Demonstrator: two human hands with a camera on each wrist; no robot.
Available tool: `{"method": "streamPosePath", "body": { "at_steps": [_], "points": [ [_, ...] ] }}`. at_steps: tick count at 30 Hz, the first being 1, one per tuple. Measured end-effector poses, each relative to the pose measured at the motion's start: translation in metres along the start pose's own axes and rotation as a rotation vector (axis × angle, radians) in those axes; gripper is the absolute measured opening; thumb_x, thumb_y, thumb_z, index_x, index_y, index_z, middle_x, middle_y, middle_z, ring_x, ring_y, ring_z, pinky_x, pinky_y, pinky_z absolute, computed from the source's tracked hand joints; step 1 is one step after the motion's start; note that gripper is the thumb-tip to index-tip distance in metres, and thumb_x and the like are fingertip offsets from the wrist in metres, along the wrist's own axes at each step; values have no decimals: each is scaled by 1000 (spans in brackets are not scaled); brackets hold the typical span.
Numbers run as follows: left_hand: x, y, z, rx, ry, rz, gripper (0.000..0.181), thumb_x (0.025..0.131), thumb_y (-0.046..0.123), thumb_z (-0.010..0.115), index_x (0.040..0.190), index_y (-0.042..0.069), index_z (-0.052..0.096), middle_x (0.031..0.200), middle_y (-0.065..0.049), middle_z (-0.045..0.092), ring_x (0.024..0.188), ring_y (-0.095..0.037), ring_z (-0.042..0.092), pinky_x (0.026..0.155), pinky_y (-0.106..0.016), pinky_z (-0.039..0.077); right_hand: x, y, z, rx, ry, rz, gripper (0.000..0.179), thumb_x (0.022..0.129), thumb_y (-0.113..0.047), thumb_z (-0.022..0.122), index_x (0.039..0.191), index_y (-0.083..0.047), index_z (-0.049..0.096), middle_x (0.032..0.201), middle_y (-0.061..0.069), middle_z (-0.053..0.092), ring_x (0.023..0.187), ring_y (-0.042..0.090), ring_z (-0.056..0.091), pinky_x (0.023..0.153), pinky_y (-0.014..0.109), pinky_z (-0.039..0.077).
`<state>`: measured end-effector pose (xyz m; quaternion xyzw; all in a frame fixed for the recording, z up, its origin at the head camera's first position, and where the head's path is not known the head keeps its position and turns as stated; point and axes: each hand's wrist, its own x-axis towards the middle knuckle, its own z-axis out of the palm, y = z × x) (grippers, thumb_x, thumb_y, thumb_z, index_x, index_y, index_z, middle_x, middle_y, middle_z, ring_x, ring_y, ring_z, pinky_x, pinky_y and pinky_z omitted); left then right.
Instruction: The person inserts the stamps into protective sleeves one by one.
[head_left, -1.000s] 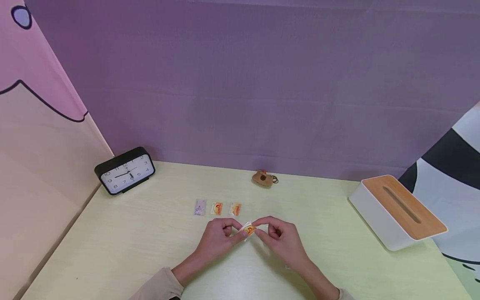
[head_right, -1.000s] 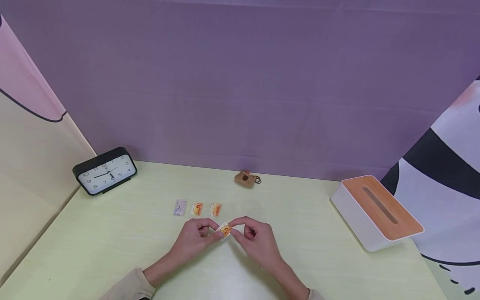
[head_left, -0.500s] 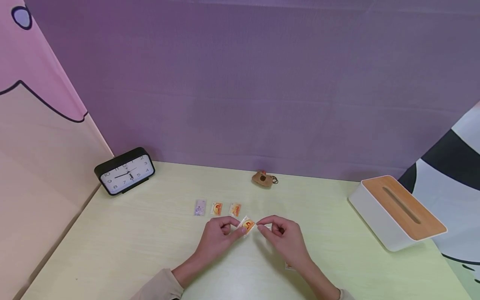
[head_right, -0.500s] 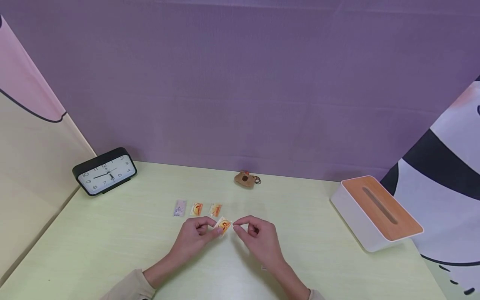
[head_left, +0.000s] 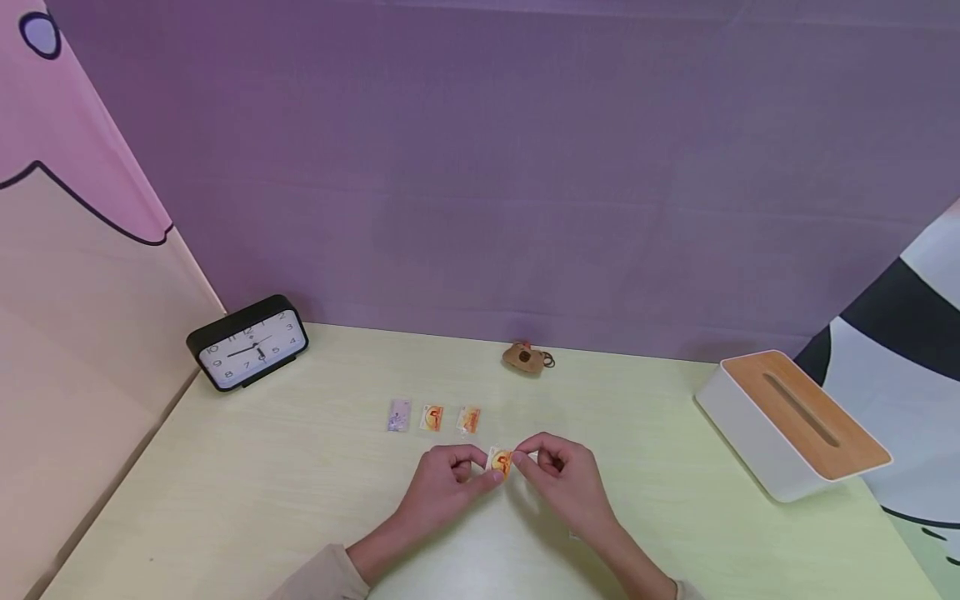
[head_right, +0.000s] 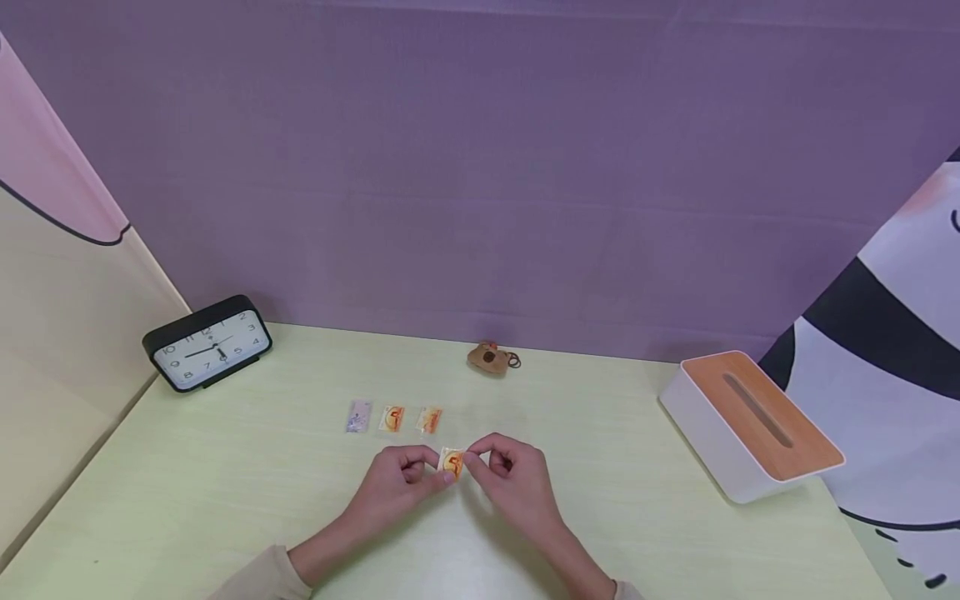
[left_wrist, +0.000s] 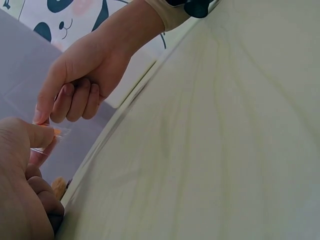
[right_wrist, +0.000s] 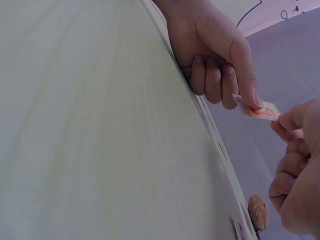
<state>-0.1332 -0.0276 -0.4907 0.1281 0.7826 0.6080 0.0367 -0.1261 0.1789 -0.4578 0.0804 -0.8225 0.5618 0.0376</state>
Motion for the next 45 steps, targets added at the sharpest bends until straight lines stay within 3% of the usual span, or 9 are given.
{"method": "streamPosePath", "body": {
  "at_steps": [14, 23, 30, 45],
  "points": [
    [-1, 2, -1, 46, -2, -3, 18, 90, 23, 93, 97, 11, 80, 64, 10, 28, 62, -5, 30, 63, -22, 31, 2, -1, -2, 11, 34, 20, 12, 97, -1, 82, 91, -10, 80, 64, -6, 37, 57, 4, 36, 61, 22, 32],
    [-11, -5, -5, 2, 1, -22, 19, 92, 29, 93, 97, 18, 78, 65, 8, 30, 62, -5, 32, 63, -22, 33, 8, 2, -9, 20, 66, 2, 7, 99, -5, 81, 93, -7, 80, 65, -5, 40, 59, 5, 37, 61, 22, 32],
    [-18, -6, -7, -3, -2, -30, 18, 92, 27, 92, 95, 19, 77, 66, 7, 30, 63, -4, 31, 65, -22, 34, 20, 5, -11, -37, 68, 38, 7, 100, -7, 81, 93, -7, 81, 65, -4, 40, 60, 7, 38, 64, 24, 33],
    [-18, -4, -7, 30, -23, 1, 15, 94, 24, 91, 94, 18, 77, 65, 8, 30, 62, -3, 32, 68, -22, 37, 57, 23, -11, -233, -2, 86, 6, 97, -9, 81, 91, -9, 83, 59, -8, 39, 58, 9, 37, 62, 27, 32]
  ]
}}
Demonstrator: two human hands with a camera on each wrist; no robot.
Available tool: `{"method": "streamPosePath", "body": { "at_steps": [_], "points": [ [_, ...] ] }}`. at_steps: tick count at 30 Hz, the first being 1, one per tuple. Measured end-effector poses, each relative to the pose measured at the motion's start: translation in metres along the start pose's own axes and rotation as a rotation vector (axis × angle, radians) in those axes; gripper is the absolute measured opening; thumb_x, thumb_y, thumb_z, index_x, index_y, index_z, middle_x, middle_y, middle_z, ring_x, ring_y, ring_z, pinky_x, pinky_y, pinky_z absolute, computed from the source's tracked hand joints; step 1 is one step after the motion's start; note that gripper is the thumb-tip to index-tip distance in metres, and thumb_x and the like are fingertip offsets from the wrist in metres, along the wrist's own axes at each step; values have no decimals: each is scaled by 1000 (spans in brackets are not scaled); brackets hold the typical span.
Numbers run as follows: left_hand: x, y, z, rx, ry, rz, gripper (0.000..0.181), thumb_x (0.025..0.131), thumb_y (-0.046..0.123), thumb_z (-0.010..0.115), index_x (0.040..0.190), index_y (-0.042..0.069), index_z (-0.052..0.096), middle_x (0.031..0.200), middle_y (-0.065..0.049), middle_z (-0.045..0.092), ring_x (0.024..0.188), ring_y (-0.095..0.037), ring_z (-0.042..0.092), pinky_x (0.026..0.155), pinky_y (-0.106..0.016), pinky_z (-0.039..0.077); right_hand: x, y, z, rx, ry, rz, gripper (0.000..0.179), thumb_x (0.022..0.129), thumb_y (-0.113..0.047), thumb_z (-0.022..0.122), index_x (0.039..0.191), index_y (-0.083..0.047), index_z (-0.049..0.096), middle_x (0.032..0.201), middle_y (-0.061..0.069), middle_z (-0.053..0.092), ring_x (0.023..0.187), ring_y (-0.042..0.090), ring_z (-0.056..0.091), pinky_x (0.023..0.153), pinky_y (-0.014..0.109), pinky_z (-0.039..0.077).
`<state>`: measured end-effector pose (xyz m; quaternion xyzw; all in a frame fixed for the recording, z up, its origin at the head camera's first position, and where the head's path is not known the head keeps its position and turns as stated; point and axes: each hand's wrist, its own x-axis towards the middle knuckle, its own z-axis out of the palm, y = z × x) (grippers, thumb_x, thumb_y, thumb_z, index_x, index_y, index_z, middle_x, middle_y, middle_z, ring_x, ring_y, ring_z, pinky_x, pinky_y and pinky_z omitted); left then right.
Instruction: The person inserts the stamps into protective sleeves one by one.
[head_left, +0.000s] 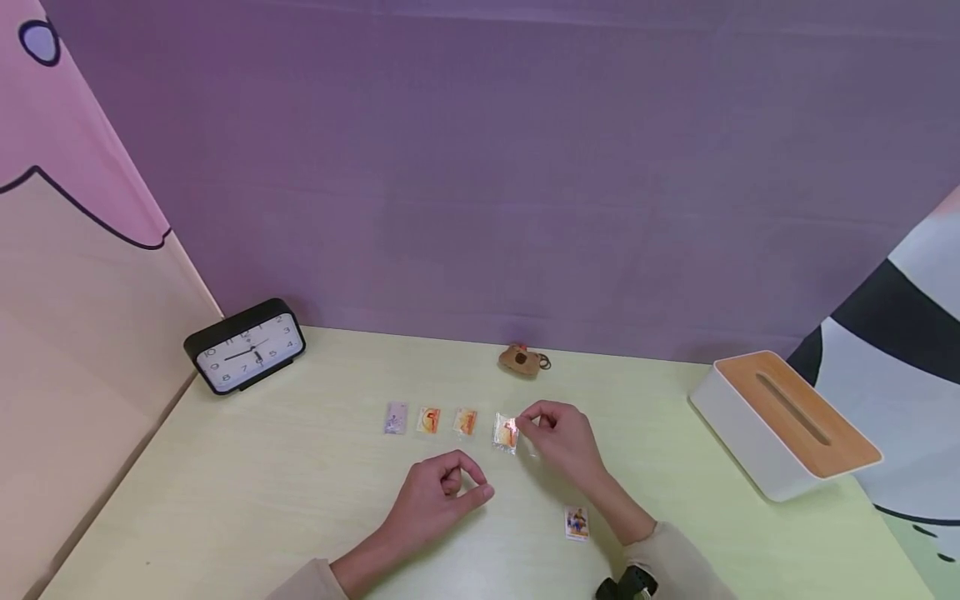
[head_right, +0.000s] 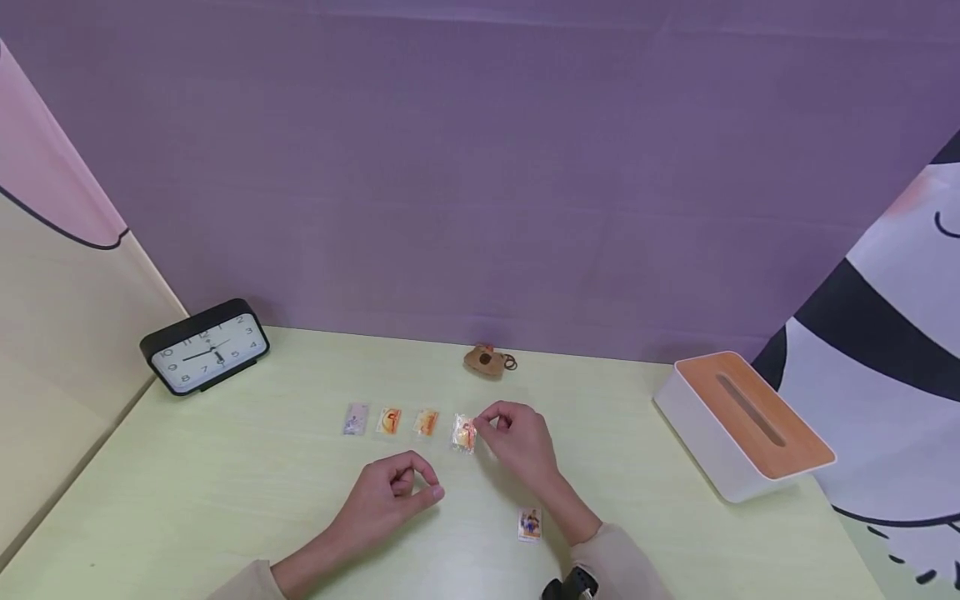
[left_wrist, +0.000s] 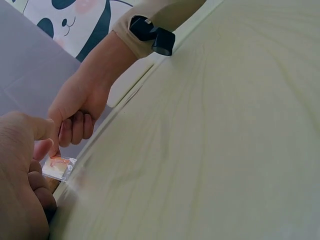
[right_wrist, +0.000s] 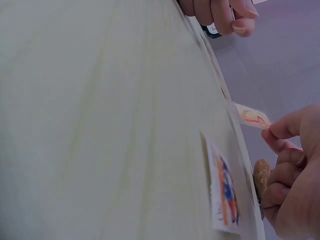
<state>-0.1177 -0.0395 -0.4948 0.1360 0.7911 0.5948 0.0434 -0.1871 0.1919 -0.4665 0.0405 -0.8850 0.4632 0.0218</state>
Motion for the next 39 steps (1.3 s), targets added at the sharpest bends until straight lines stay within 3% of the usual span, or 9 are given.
{"method": "streamPosePath", "body": {
  "at_steps": [9, 17, 21, 29, 39],
  "points": [
    [1, -1, 0, 32, 4, 12, 14, 95, 24, 89, 93, 19, 76, 66, 10, 30, 63, -3, 32, 69, -22, 38, 9, 3, 4, -99, -2, 24, 8, 96, -14, 81, 89, -12, 83, 62, -6, 45, 59, 10, 41, 57, 26, 29],
    [1, -2, 0, 40, 6, 10, 14, 95, 24, 89, 93, 20, 76, 65, 10, 30, 63, -3, 32, 67, -22, 37, 16, 18, 10, -175, 23, -40, 10, 95, -23, 79, 86, -19, 82, 63, -8, 50, 57, 11, 44, 52, 29, 29],
    [1, -2, 0, 34, 0, 6, 13, 95, 24, 89, 93, 20, 76, 65, 10, 30, 63, -3, 32, 68, -22, 38, 16, 18, 10, -176, 31, -45, 10, 95, -23, 79, 86, -19, 81, 63, -7, 51, 58, 12, 45, 52, 30, 29],
    [0, 0, 0, 20, -1, 8, 14, 96, 24, 89, 93, 19, 76, 66, 10, 31, 63, -3, 33, 70, -22, 39, 13, 4, 6, -191, 13, 34, 8, 97, -19, 80, 92, -15, 82, 64, -6, 51, 60, 12, 46, 56, 29, 32],
    [0, -2, 1, 18, 0, 7, 14, 96, 26, 89, 93, 20, 76, 66, 8, 31, 63, -3, 33, 70, -23, 39, 4, -3, -6, -147, 18, 17, 6, 98, -17, 81, 93, -13, 83, 61, -7, 42, 59, 11, 40, 60, 29, 32]
  ]
}}
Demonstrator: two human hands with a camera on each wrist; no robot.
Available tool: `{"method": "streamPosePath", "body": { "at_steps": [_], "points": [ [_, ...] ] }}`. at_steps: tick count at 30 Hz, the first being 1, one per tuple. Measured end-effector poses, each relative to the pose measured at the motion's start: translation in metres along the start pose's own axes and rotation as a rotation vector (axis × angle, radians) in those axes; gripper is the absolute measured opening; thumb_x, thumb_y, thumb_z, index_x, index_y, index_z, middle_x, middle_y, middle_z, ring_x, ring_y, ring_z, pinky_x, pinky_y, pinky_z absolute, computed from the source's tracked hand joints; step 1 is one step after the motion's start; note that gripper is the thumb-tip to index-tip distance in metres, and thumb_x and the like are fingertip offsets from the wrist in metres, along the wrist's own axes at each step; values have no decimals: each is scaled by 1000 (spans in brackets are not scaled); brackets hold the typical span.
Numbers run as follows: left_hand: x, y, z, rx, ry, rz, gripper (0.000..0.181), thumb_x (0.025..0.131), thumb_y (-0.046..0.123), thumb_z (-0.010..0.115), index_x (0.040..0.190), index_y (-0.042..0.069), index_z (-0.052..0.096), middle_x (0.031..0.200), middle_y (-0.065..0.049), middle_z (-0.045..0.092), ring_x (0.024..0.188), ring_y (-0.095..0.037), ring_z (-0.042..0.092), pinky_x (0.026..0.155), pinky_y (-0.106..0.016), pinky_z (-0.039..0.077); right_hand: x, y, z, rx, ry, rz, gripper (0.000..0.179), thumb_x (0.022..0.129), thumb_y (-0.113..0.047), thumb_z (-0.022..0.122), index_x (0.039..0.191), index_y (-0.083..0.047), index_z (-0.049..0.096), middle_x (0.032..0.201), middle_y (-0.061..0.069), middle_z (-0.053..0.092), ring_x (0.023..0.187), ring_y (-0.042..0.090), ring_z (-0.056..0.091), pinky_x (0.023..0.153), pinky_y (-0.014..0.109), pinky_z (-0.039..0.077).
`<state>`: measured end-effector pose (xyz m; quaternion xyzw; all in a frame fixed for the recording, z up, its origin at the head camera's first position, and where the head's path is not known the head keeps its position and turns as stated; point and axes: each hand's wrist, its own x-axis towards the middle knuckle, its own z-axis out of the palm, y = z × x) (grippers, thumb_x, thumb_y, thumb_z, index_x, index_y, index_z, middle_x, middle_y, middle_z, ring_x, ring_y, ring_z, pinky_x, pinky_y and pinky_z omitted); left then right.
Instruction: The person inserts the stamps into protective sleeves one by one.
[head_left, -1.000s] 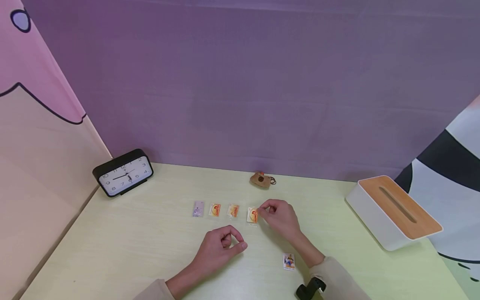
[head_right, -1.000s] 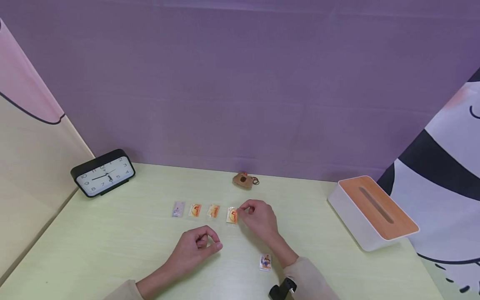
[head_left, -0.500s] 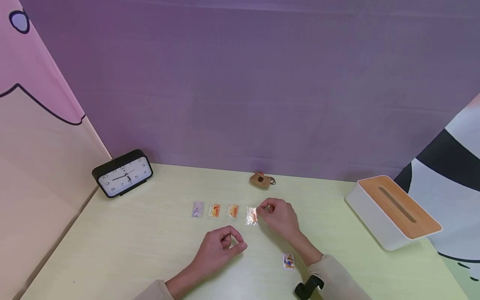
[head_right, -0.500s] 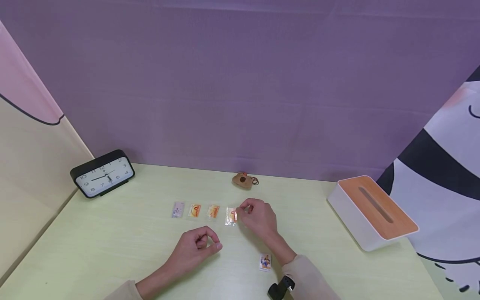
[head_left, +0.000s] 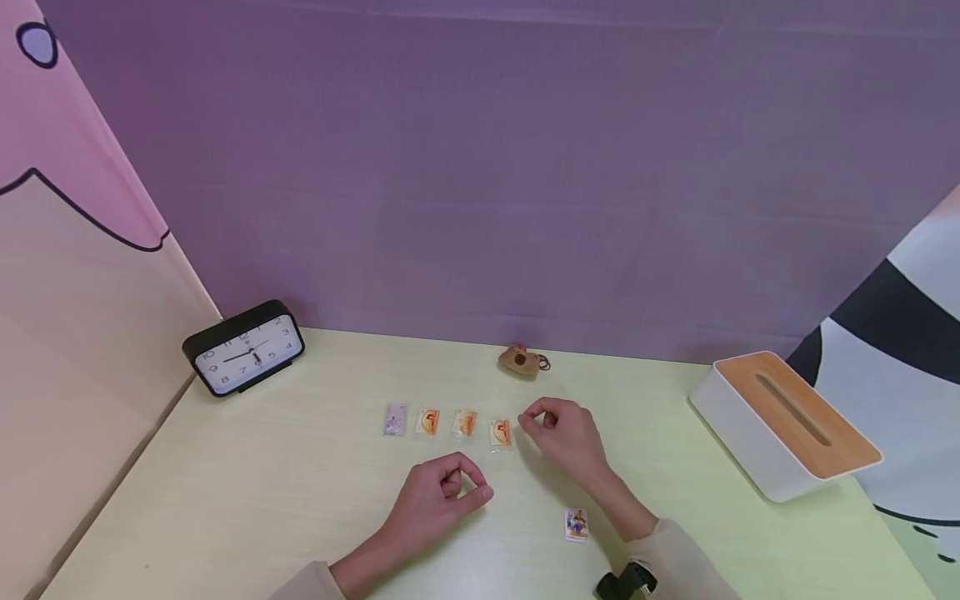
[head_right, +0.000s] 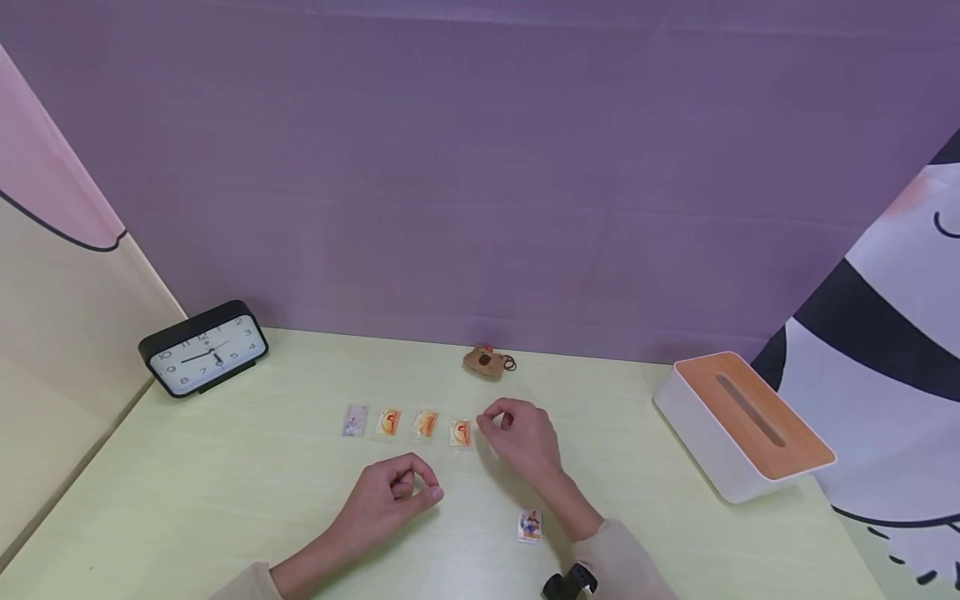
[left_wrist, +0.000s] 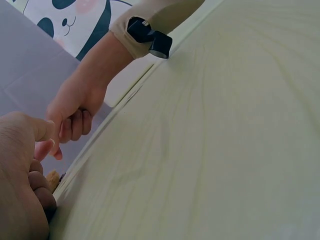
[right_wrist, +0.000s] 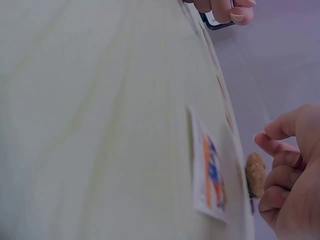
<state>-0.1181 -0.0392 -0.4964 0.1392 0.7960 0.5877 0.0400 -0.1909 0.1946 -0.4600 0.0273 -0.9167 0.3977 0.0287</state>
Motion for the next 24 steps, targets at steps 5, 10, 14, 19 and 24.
{"method": "streamPosePath", "body": {
  "at_steps": [5, 10, 14, 19, 24],
  "points": [
    [0, 0, 0, -8, 0, -4, 14, 95, 26, 90, 93, 20, 76, 66, 7, 31, 64, -3, 33, 70, -23, 39, -7, -2, -12, 38, 35, -32, 4, 98, -13, 81, 96, -10, 83, 59, -7, 40, 57, 10, 38, 62, 28, 32],
    [0, 0, 0, -8, 1, -10, 14, 95, 26, 90, 94, 20, 77, 67, 7, 32, 64, -3, 34, 71, -23, 39, -19, 2, -22, 68, 57, -61, 5, 98, -12, 84, 98, -7, 83, 61, -7, 40, 58, 8, 38, 62, 27, 33],
    [0, 0, 0, 4, 4, -17, 14, 95, 26, 89, 94, 21, 77, 67, 8, 32, 65, -4, 35, 72, -23, 39, -33, 7, -27, 94, 46, -87, 6, 98, -13, 86, 99, -8, 83, 61, -7, 40, 57, 5, 36, 61, 25, 32],
    [0, 0, 0, 1, -2, -22, 14, 95, 26, 89, 96, 21, 77, 67, 8, 33, 65, -4, 35, 71, -24, 39, -52, 11, -30, 135, 49, -129, 3, 96, -11, 87, 97, -12, 84, 62, -9, 40, 57, 2, 36, 60, 24, 33],
    [0, 0, 0, 9, -1, -18, 14, 95, 26, 89, 96, 22, 77, 67, 8, 33, 65, -3, 35, 71, -24, 39, -67, 13, -32, 165, 63, -165, 9, 95, -5, 86, 96, -14, 84, 62, -10, 41, 58, 1, 38, 59, 24, 35]
  ]
}}
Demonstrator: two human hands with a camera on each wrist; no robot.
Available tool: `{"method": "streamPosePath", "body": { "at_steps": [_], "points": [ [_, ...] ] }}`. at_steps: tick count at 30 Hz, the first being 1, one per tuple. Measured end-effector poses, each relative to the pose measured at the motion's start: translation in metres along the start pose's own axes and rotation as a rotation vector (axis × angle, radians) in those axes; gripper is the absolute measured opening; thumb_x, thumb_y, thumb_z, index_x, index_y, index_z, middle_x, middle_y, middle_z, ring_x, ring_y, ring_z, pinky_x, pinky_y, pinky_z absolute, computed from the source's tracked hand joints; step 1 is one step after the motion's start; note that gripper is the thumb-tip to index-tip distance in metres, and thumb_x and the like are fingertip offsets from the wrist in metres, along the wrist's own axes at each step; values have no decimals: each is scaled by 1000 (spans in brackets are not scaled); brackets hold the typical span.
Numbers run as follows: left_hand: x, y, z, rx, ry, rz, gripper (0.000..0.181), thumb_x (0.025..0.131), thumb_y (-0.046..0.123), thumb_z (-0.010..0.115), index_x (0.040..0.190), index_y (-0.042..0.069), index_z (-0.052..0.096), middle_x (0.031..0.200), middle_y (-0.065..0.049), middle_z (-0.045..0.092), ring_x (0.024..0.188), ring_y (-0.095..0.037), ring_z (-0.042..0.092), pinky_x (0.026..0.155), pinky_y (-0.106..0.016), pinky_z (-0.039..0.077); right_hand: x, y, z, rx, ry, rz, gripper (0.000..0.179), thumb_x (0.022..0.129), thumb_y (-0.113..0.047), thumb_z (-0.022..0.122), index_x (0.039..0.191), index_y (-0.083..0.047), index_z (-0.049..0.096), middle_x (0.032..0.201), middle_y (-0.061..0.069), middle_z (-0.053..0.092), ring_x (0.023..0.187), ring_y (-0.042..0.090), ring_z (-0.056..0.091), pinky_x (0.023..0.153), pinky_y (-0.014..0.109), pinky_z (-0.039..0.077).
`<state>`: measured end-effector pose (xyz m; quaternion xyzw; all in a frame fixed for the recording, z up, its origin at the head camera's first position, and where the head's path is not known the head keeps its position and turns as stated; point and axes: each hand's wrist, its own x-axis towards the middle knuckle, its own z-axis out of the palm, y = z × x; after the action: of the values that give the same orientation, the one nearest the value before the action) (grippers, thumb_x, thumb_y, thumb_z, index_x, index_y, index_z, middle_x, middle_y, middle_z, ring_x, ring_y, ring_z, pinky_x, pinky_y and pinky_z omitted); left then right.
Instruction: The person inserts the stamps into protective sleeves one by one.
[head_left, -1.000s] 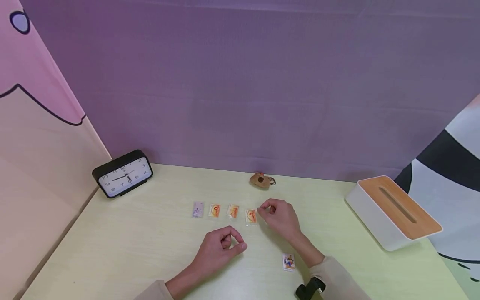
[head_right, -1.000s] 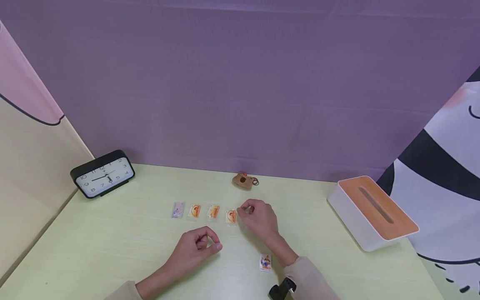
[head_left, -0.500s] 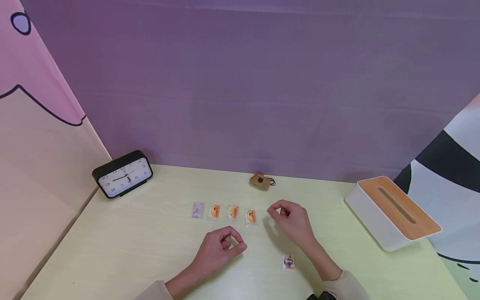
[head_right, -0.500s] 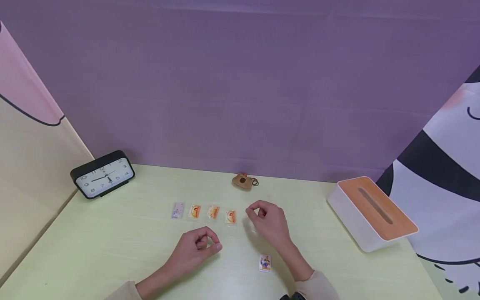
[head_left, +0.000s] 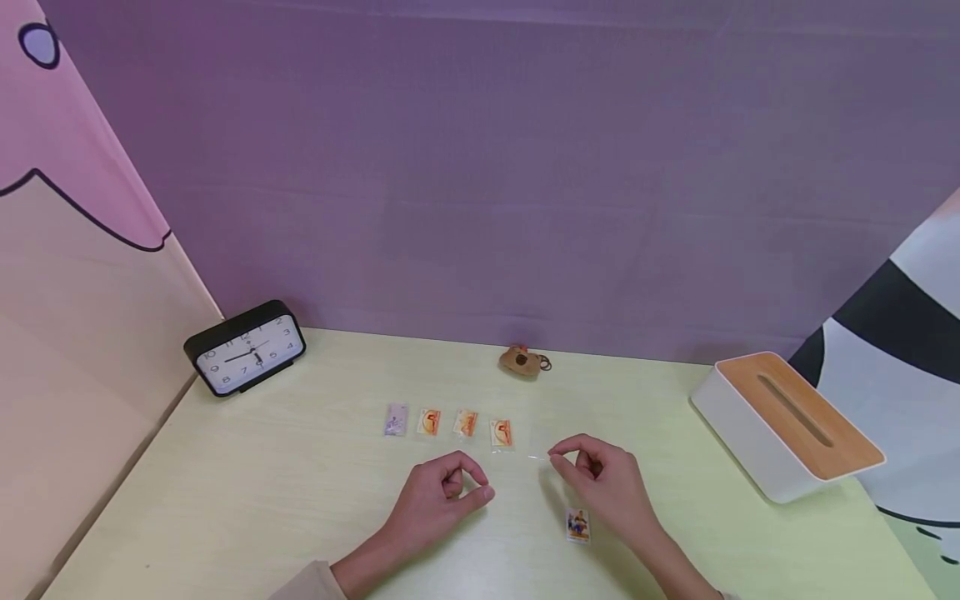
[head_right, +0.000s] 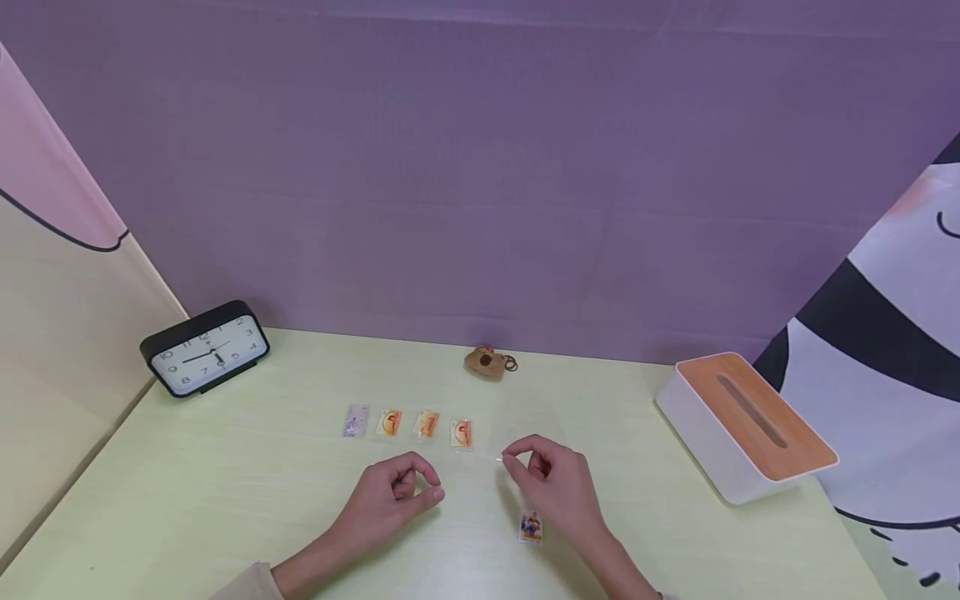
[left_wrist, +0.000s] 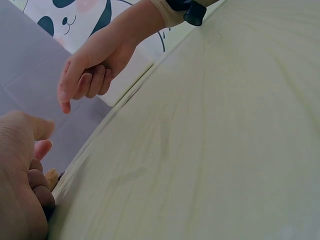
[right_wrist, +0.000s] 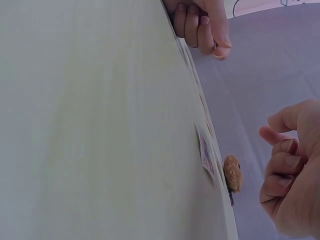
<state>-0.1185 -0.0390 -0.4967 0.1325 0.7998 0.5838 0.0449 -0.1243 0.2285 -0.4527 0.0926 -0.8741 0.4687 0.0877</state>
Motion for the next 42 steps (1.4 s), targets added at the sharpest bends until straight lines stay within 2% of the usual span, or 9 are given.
{"method": "streamPosePath", "body": {
  "at_steps": [10, 21, 28, 34, 42],
  "points": [
    [0, 1, 0, 1, 0, 2, 14, 95, 26, 89, 98, 21, 76, 67, 9, 32, 65, -4, 34, 69, -23, 38, -23, 3, -8, 15, -34, 31, 16, 92, -6, 89, 94, -18, 80, 62, -6, 40, 56, 1, 37, 54, 23, 36],
    [0, 2, 0, -2, 8, -8, 16, 95, 27, 90, 100, 21, 76, 65, 8, 29, 64, -4, 31, 69, -24, 37, -41, 15, -22, -47, -82, 67, 18, 89, -7, 91, 92, -19, 79, 64, -2, 29, 60, -1, 31, 60, 23, 37],
    [-1, 1, 0, 4, 8, -14, 17, 95, 27, 90, 100, 20, 75, 65, 10, 28, 64, -4, 30, 69, -24, 36, -42, 22, -27, -98, -129, 115, 21, 86, -9, 95, 93, -23, 80, 66, -6, 30, 62, -1, 31, 66, 24, 36],
    [-1, 2, 0, 7, 5, -20, 17, 95, 28, 89, 101, 20, 75, 65, 10, 28, 64, -4, 30, 69, -24, 37, -41, 26, -28, -138, -179, 154, 25, 82, -15, 99, 92, -26, 80, 68, -11, 31, 63, -1, 30, 64, 23, 35],
    [-1, 3, 0, 14, 6, -20, 18, 95, 29, 89, 102, 20, 75, 65, 11, 28, 64, -4, 31, 70, -24, 38, -36, 24, -30, -163, -268, 199, 24, 87, -26, 97, 94, -22, 75, 67, -10, 32, 61, 2, 31, 61, 24, 33]
  ]
}}
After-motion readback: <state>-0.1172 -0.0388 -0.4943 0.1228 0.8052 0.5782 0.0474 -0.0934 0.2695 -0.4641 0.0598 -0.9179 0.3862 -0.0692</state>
